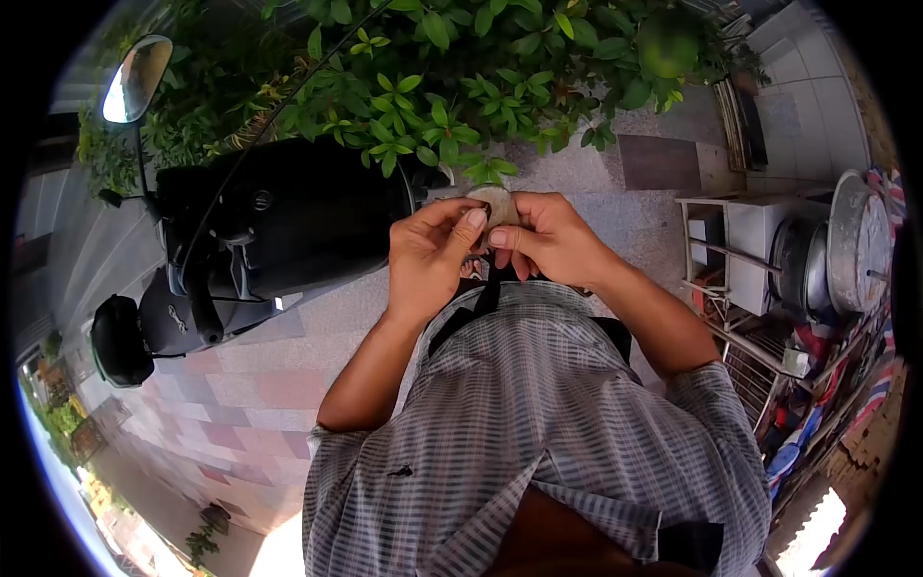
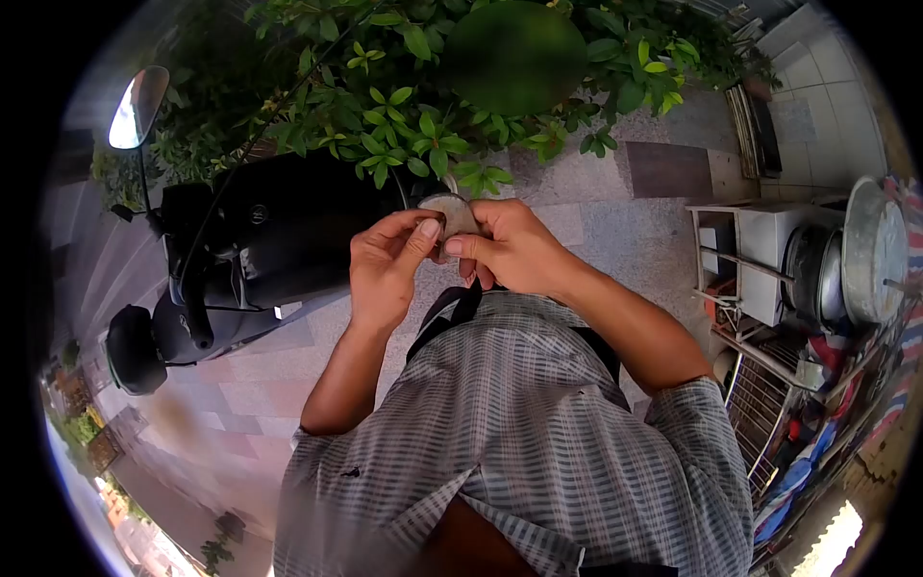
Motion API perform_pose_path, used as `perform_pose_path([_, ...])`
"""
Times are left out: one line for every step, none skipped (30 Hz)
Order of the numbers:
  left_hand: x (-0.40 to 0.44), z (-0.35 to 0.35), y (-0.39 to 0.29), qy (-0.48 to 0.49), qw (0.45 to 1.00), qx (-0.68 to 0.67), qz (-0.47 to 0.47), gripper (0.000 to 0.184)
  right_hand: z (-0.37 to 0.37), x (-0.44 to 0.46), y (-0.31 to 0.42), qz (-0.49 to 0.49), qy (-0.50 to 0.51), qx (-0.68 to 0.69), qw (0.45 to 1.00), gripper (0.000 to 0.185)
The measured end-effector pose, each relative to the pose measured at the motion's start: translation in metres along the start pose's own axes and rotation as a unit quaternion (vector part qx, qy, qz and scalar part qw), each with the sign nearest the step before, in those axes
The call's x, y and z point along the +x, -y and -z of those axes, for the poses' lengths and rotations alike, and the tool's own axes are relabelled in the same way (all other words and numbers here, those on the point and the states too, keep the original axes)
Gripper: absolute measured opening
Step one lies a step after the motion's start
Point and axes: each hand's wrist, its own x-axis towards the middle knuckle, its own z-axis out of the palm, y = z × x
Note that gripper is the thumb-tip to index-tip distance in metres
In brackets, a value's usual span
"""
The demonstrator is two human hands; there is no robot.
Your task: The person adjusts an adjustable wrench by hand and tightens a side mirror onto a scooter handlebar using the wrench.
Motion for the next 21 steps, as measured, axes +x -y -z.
perform_pose_path([-0.004, -0.006, 0.005, 0.016, 0.999, 0.0, 0.031, 0.018, -0.002, -0.016, -0.008, 0.002, -0.024, 0.012, 1.0, 0.014])
perform_pose_path([-0.011, -0.015, 0.013, 0.026, 0.999, -0.025, 0.036, 0.018, -0.005, -0.028, -0.023, 0.011, -0.06, 0.022, 0.998, 0.014])
perform_pose_path([-0.013, -0.024, 0.019, 0.037, 0.998, -0.044, 0.03, 0.018, -0.007, -0.044, -0.025, 0.003, -0.081, 0.042, 0.996, 0.015])
perform_pose_path([-0.016, -0.034, 0.026, 0.05, 0.996, -0.064, 0.032, 0.018, -0.008, -0.058, -0.025, 0.003, -0.102, 0.06, 0.993, 0.015])
perform_pose_path([-0.022, -0.041, 0.035, 0.062, 0.994, -0.082, 0.039, 0.018, -0.008, -0.072, -0.027, 0.001, -0.123, 0.082, 0.989, 0.015])
perform_pose_path([-0.025, -0.048, 0.041, 0.056, 0.996, -0.038, 0.055, 0.018, -0.007, -0.082, -0.036, 0.012, -0.146, 0.088, 0.985, 0.016])
perform_pose_path([-0.031, -0.055, 0.044, 0.053, 0.997, -0.024, 0.058, 0.019, -0.007, -0.089, -0.048, 0.018, -0.148, 0.109, 0.983, 0.016])
perform_pose_path([-0.036, -0.063, 0.046, 0.058, 0.996, -0.015, 0.062, 0.019, -0.006, -0.096, -0.061, 0.024, -0.157, 0.128, 0.979, 0.016])
perform_pose_path([-0.037, -0.076, 0.048, 0.072, 0.995, -0.009, 0.063, 0.02, 0.0, -0.105, -0.073, 0.033, -0.175, 0.142, 0.974, 0.016])
perform_pose_path([-0.041, -0.086, 0.049, 0.077, 0.995, 0.003, 0.068, 0.022, 0.006, -0.112, -0.086, 0.032, -0.179, 0.126, 0.975, 0.017])
perform_pose_path([-0.042, -0.089, 0.058, 0.104, 0.992, 0.034, 0.064, 0.022, 0.01, -0.12, -0.098, 0.032, -0.185, 0.111, 0.976, 0.019])
perform_pose_path([-0.045, -0.096, 0.069, 0.113, 0.991, 0.03, 0.07, 0.022, 0.012, -0.129, -0.106, 0.025, -0.197, 0.116, 0.973, 0.02])
perform_pose_path([-0.05, -0.108, 0.076, 0.118, 0.989, 0.02, 0.087, 0.021, 0.016, -0.142, -0.113, 0.017, -0.207, 0.121, 0.971, 0.022])
perform_pose_path([-0.052, -0.118, 0.083, 0.141, 0.984, 0.005, 0.112, 0.021, 0.022, -0.159, -0.121, 0.018, -0.218, 0.13, 0.967, 0.023])
perform_pose_path([-0.054, -0.13, 0.09, 0.156, 0.978, -0.008, 0.138, 0.02, 0.028, -0.173, -0.127, 0.019, -0.221, 0.14, 0.965, 0.024])
perform_pose_path([-0.059, -0.148, 0.097, 0.166, 0.977, 0.007, 0.135, 0.02, 0.036, -0.191, -0.134, 0.02, -0.22, 0.149, 0.964, 0.025])
perform_pose_path([-0.065, -0.168, 0.105, 0.173, 0.976, 0.02, 0.132, 0.019, 0.045, -0.212, -0.14, 0.029, -0.228, 0.151, 0.962, 0.025])
perform_pose_path([-0.072, -0.188, 0.113, 0.177, 0.975, 0.03, 0.127, 0.019, 0.055, -0.233, -0.147, 0.036, -0.233, 0.15, 0.96, 0.025])
perform_pose_path([-0.08, -0.208, 0.121, 0.196, 0.972, 0.039, 0.12, 0.019, 0.065, -0.255, -0.154, 0.044, -0.236, 0.149, 0.959, 0.026])
perform_pose_path([-0.088, -0.23, 0.129, 0.215, 0.969, 0.047, 0.112, 0.018, 0.075, -0.282, -0.158, 0.05, -0.249, 0.159, 0.954, 0.028])
perform_pose_path([-0.095, -0.253, 0.137, 0.234, 0.965, 0.054, 0.103, 0.018, 0.083, -0.301, -0.17, 0.064, -0.266, 0.175, 0.946, 0.028])
